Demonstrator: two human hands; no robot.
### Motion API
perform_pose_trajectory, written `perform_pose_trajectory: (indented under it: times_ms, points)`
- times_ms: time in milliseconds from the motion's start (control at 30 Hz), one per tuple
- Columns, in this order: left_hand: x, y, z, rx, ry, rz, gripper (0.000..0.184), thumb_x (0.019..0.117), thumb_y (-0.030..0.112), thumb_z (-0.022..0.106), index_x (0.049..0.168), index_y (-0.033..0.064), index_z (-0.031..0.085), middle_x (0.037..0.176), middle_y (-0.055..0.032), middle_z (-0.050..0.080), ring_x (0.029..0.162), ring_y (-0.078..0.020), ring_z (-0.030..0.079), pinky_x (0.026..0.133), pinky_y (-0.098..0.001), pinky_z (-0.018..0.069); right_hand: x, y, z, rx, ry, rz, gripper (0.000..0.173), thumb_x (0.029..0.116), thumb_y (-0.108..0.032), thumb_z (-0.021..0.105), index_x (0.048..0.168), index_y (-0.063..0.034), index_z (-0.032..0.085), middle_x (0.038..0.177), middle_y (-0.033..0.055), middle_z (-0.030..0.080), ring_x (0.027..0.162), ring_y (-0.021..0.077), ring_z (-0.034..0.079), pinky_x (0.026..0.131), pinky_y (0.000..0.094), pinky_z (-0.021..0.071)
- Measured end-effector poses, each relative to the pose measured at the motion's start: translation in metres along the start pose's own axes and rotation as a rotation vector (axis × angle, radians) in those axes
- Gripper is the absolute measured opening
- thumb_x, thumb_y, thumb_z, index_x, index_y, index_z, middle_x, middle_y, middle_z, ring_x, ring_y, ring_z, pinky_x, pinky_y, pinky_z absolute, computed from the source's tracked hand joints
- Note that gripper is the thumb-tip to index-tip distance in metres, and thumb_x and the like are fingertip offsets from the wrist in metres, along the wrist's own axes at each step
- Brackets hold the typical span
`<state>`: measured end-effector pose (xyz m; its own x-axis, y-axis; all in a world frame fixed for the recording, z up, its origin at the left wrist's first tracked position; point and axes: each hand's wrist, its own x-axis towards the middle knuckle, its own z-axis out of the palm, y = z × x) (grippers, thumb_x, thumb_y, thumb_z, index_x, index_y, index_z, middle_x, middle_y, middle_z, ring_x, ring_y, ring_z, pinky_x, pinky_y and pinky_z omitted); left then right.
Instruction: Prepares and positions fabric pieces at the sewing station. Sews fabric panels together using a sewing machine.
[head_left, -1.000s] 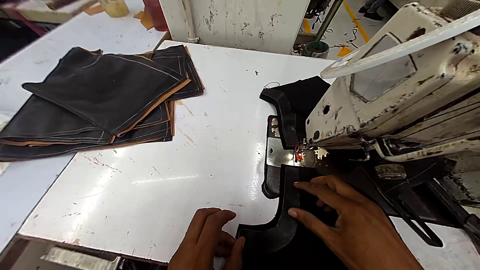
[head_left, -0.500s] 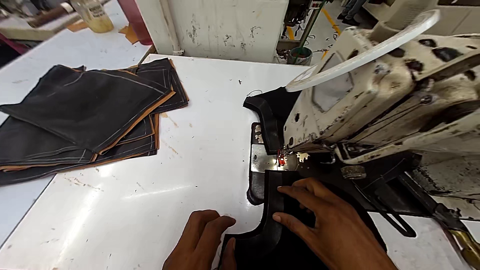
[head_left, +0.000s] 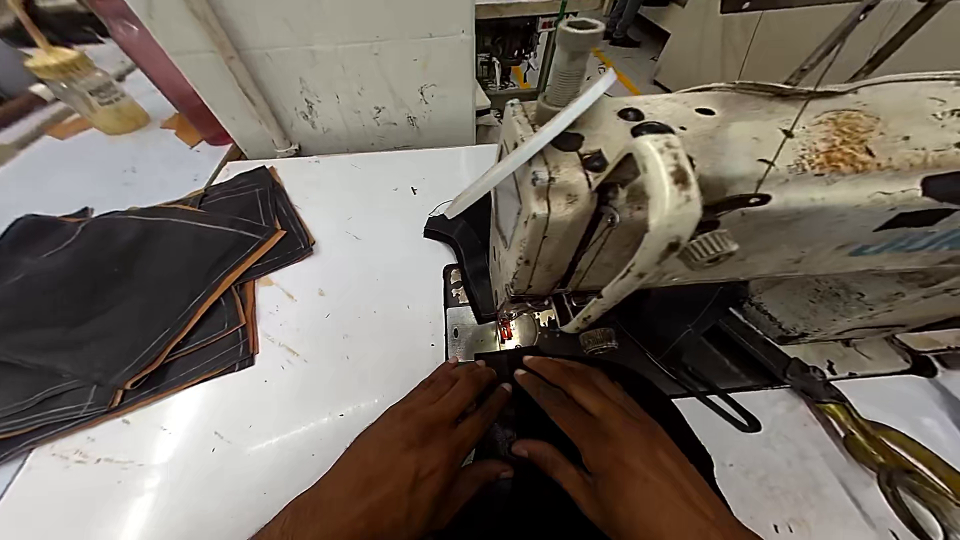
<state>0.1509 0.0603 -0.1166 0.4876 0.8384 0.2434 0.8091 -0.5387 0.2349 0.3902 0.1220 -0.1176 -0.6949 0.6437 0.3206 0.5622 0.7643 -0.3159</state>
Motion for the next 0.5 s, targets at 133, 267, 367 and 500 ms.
perform_pose_trajectory:
  times_ms: [133, 267, 367, 500]
  points:
    - [-0.001, -0.004, 0.002, 0.032, 0.004, 0.038, 0.06, 0.1068, 0.054, 0.04, 0.147, 0.0114, 0.056, 0.153, -0.0101, 0.053, 0.148, -0.0222, 0.042, 0.125, -0.0455, 0.0321, -0.014, 0.006, 0.007, -0.025, -0.078, -0.009, 0.066, 0.1052, -0.06, 0.038, 0.15, -0.0139, 0.053, 0.156, 0.0023, 0.052, 0.148, 0.0188, 0.043, 0.121, 0.0419, 0.0365]
    - [0.004, -0.006, 0.001, 0.05, -0.021, 0.05, 0.062, 0.1069, 0.055, 0.038, 0.146, 0.0108, 0.056, 0.153, -0.0084, 0.053, 0.148, -0.02, 0.043, 0.125, -0.0452, 0.0318, -0.016, 0.011, 0.008, -0.014, -0.071, -0.012, 0.064, 0.1064, -0.058, 0.037, 0.151, -0.0149, 0.053, 0.158, 0.0006, 0.049, 0.15, 0.0161, 0.039, 0.123, 0.0393, 0.0338]
    - [0.01, -0.008, 0.001, 0.064, -0.032, 0.042, 0.063, 0.1065, 0.057, 0.037, 0.146, 0.0122, 0.056, 0.152, -0.0069, 0.053, 0.149, -0.0196, 0.041, 0.125, -0.0488, 0.0299, -0.013, 0.017, 0.008, -0.007, -0.078, -0.015, 0.065, 0.1064, -0.059, 0.035, 0.152, -0.0159, 0.052, 0.159, -0.0003, 0.048, 0.151, 0.0147, 0.037, 0.125, 0.039, 0.0316]
    - [0.016, -0.012, 0.002, 0.058, -0.034, 0.025, 0.065, 0.1063, 0.059, 0.035, 0.148, 0.0135, 0.055, 0.153, -0.0052, 0.053, 0.149, -0.0186, 0.04, 0.125, -0.0444, 0.0309, -0.009, 0.024, 0.006, -0.009, -0.092, -0.017, 0.066, 0.1063, -0.06, 0.034, 0.152, -0.0163, 0.052, 0.159, 0.0007, 0.048, 0.152, 0.0147, 0.036, 0.125, 0.0396, 0.0302]
